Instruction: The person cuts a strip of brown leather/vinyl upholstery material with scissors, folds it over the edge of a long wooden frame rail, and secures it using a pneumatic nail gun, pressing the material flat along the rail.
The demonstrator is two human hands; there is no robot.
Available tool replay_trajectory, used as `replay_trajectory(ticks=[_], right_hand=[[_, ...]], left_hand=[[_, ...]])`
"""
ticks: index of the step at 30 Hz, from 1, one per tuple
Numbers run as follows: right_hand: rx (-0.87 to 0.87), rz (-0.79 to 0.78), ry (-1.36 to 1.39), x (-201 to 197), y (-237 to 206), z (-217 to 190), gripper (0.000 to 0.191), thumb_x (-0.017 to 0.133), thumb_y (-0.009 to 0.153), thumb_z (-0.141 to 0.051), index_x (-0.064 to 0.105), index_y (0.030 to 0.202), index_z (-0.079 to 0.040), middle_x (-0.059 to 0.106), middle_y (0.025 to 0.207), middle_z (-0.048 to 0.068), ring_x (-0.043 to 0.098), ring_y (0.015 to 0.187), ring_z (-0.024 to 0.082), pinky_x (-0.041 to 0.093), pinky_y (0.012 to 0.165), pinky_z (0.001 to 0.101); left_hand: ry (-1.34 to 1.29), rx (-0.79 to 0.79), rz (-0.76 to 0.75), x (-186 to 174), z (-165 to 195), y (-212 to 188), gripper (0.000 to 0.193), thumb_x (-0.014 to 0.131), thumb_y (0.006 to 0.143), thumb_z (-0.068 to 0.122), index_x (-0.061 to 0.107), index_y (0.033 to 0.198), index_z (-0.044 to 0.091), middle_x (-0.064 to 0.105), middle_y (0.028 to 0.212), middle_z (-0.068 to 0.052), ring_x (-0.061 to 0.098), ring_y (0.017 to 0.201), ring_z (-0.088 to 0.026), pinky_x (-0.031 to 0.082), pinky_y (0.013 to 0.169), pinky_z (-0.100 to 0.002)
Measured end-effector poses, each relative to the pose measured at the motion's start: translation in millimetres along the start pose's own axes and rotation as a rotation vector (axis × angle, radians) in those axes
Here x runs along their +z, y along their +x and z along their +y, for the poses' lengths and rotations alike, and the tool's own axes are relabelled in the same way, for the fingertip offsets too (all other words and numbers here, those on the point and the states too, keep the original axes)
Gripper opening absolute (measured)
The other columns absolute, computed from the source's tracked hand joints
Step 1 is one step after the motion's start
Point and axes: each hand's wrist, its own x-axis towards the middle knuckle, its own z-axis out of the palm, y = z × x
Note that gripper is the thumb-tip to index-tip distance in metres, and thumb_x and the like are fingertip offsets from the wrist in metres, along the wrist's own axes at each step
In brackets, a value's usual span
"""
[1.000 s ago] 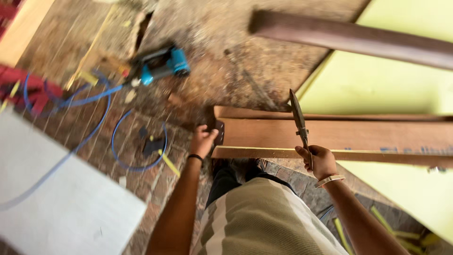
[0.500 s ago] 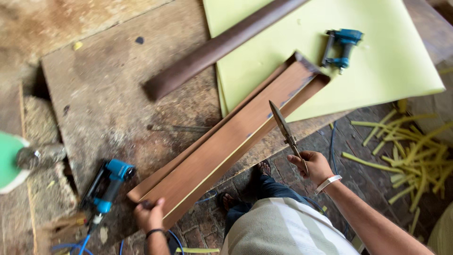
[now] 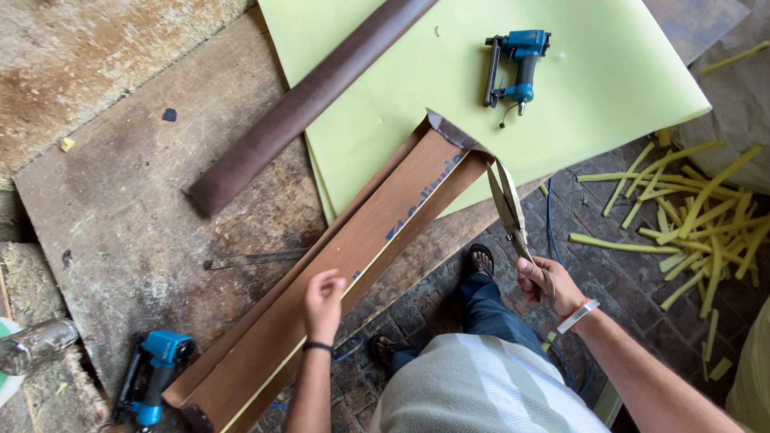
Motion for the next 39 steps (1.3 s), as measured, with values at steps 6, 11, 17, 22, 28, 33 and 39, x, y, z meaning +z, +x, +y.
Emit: replay_trajectory(ticks=[6, 11, 17, 22, 28, 33, 39], right_hand=[[0.119, -0.185, -0.121, -83.6, 71.4, -29.9, 0.042, 0.074, 0.085, -0.048, 0.059, 0.083, -0.008, 0.052, 0.065, 0.001, 0.053, 0.056, 0.015, 0.043, 0.05, 0.0307], [0.222, -0.377, -0.091, -112.8, 114.5, -29.2, 0.04, 0.074, 0.084, -0.048, 0.059, 0.086, -0.011, 0.052, 0.067, -0.001, 0.05, 0.058, 0.012, 0.041, 0.051, 0.0273], [0.194, -0.533, -0.062, -125.0, 160.1, -45.4, 0.045, 0.073, 0.085, -0.052, 0.057, 0.083, -0.01, 0.053, 0.067, 0.001, 0.054, 0.059, 0.014, 0.045, 0.052, 0.0284], [0.183, -0.595, 0.001, -114.4, 184.7, -60.2, 0.046, 0.074, 0.086, -0.052, 0.057, 0.082, -0.009, 0.054, 0.067, 0.002, 0.055, 0.059, 0.015, 0.046, 0.054, 0.0282], [0.254, -0.603, 0.097, -104.4, 185.8, -66.1, 0.049, 0.075, 0.086, -0.051, 0.05, 0.071, -0.012, 0.049, 0.058, 0.0, 0.048, 0.048, 0.013, 0.036, 0.041, 0.027], [0.354, -0.572, 0.026, -105.2, 186.3, -69.7, 0.046, 0.079, 0.086, -0.042, 0.049, 0.065, -0.013, 0.046, 0.05, -0.001, 0.041, 0.04, 0.01, 0.03, 0.035, 0.0262], [0.415, -0.682, -0.072, -146.0, 207.4, -77.9, 0.047, 0.077, 0.083, -0.05, 0.051, 0.064, -0.014, 0.049, 0.05, -0.004, 0.043, 0.039, 0.009, 0.034, 0.034, 0.0231]], left_hand=[[-0.349, -0.352, -0.399, 182.0, 92.1, 69.7, 0.034, 0.067, 0.1, 0.031, 0.072, 0.113, -0.001, 0.071, 0.092, -0.004, 0.066, 0.076, -0.01, 0.055, 0.065, -0.025], [-0.172, -0.491, -0.466, 306.7, 151.0, 121.2, 0.047, 0.065, 0.095, 0.051, 0.069, 0.108, 0.005, 0.069, 0.088, -0.003, 0.068, 0.075, -0.011, 0.058, 0.065, -0.026], [-0.165, -0.529, -0.301, 382.3, 159.8, 158.4, 0.035, 0.073, 0.091, 0.037, 0.068, 0.088, 0.002, 0.071, 0.082, -0.004, 0.071, 0.071, -0.013, 0.061, 0.061, -0.029], [-0.215, -0.495, -0.212, 387.2, 149.6, 163.0, 0.02, 0.076, 0.09, 0.015, 0.065, 0.082, 0.001, 0.07, 0.081, -0.005, 0.073, 0.072, -0.015, 0.066, 0.064, -0.031], [-0.137, -0.512, -0.209, 383.9, 153.9, 165.3, 0.015, 0.075, 0.088, 0.012, 0.068, 0.077, 0.004, 0.071, 0.077, -0.003, 0.07, 0.071, -0.013, 0.063, 0.063, -0.03], [-0.007, -0.493, -0.186, 383.0, 149.8, 165.2, 0.024, 0.078, 0.089, 0.012, 0.065, 0.076, -0.002, 0.067, 0.077, -0.007, 0.07, 0.069, -0.016, 0.064, 0.06, -0.031], [-0.065, -0.551, -0.274, 376.3, 140.7, 156.7, 0.015, 0.074, 0.09, 0.016, 0.07, 0.086, 0.003, 0.074, 0.086, -0.007, 0.075, 0.075, -0.013, 0.064, 0.067, -0.031]])
